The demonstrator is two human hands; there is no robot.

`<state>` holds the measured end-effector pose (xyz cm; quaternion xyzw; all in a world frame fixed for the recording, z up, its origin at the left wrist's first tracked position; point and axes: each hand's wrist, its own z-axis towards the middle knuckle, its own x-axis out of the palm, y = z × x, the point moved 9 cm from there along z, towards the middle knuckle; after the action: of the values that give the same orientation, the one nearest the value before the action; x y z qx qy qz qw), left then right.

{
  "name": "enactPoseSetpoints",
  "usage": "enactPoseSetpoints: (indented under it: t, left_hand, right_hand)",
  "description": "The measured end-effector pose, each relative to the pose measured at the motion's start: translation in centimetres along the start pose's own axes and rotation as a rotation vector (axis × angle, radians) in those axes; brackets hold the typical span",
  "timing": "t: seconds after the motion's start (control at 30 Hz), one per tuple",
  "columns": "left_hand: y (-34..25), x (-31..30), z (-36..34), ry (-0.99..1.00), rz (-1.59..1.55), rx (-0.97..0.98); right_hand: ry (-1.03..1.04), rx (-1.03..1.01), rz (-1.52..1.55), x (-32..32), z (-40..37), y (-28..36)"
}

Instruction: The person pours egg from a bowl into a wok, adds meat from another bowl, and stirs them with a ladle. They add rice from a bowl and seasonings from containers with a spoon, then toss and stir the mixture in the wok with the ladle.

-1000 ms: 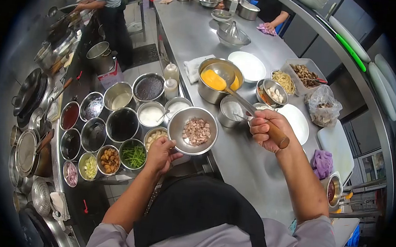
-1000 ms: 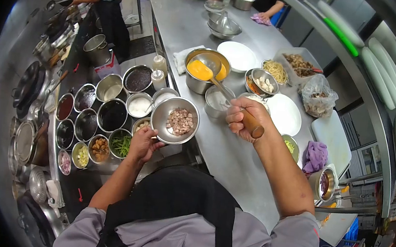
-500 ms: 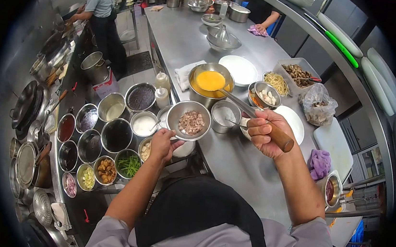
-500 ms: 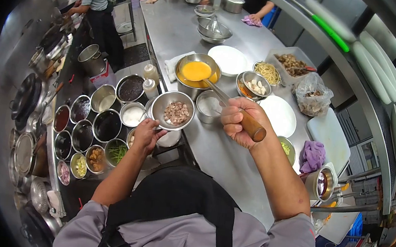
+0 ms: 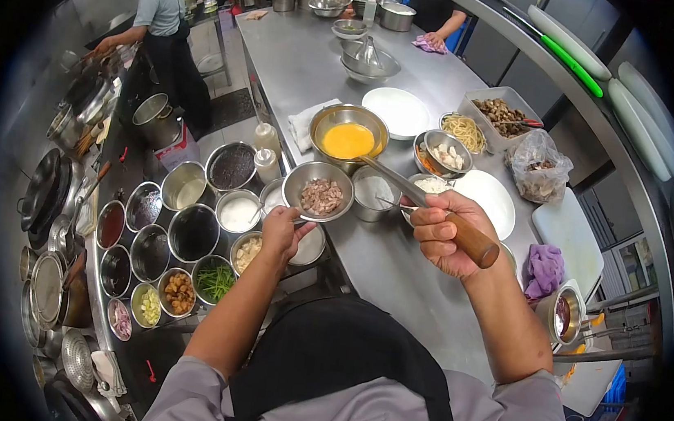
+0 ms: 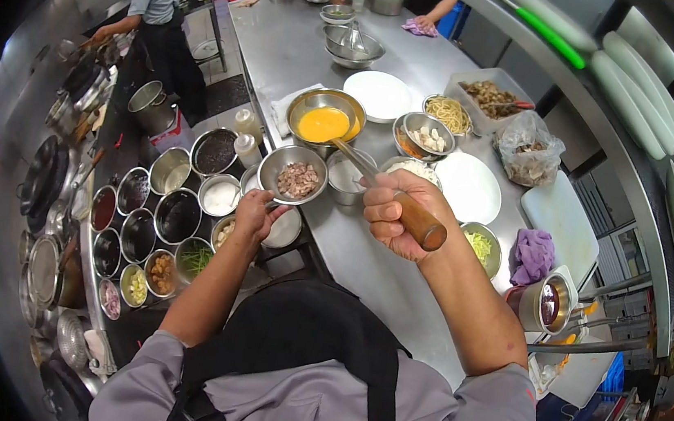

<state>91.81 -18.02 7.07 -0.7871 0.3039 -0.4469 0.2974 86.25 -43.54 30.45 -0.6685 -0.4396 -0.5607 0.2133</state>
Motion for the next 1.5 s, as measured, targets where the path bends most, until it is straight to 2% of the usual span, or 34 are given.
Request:
enactPoseSetpoints:
  t: [0.27, 0.53, 0.63, 0.7, 0.83, 0.93, 1.1, 1.17, 1.33, 1.47, 1.5]
  left_hand:
    - [-0.2, -0.1, -0.4, 0.031, -0.007, 0.022]
    - [-0.6, 0.2, 0.1, -0.029, -0.011, 0.052]
    - [-1.0, 0.2, -0.8, -0.068, -0.02, 0.046]
    - [-2.3, 0.3, -2.6, -0.051, -0.078, 0.097]
    - [-5.5, -2.4, -7.6, -0.066, -0.219, 0.159]
    - [-8.8, -7.1, -13.4, -0.108, -0.271, 0.248]
    - [-13.5, -21.3, -25.2, -0.363, -0.376, 0.465]
    - [-14.9, -28.4, -31.3, -0.445, -0.404, 0.565]
    - [-17.3, -44.6, -50.4, -0.796, -0.474, 0.804]
    - [-15.3, -53.9, -63.3, -0.969, -0.532, 0.894]
    - [-14.7, -55.2, -66.1, -0.996, -0.546, 0.91]
  right_hand:
    - [-0.023, 0.019, 0.015, -0.9, 0.8, 0.5]
    - [-0.101, -0.002, -0.084, 0.8, -1.0, -1.0]
    - [-0.127, 0.038, -0.226, 2.4, -2.1, -2.9]
    - [-0.22, -0.019, -0.425, 3.9, -3.2, -4.0]
    - [-0.194, 0.116, -0.517, 7.1, -3.7, -8.7]
    - [-0.09, 0.284, -0.484, 9.6, -2.6, -14.0]
    - [0.03, 0.563, -0.551, 13.9, 0.4, -26.1]
    - [0.116, 0.677, -0.484, 16.1, 1.9, -32.5]
    - [0.264, 0.95, -0.336, 21.2, 5.3, -50.3]
    - [0.429, 1.356, -0.078, 24.2, 7.7, -64.9]
    - [0.421, 1.377, -0.109, 24.8, 8.7, -68.5]
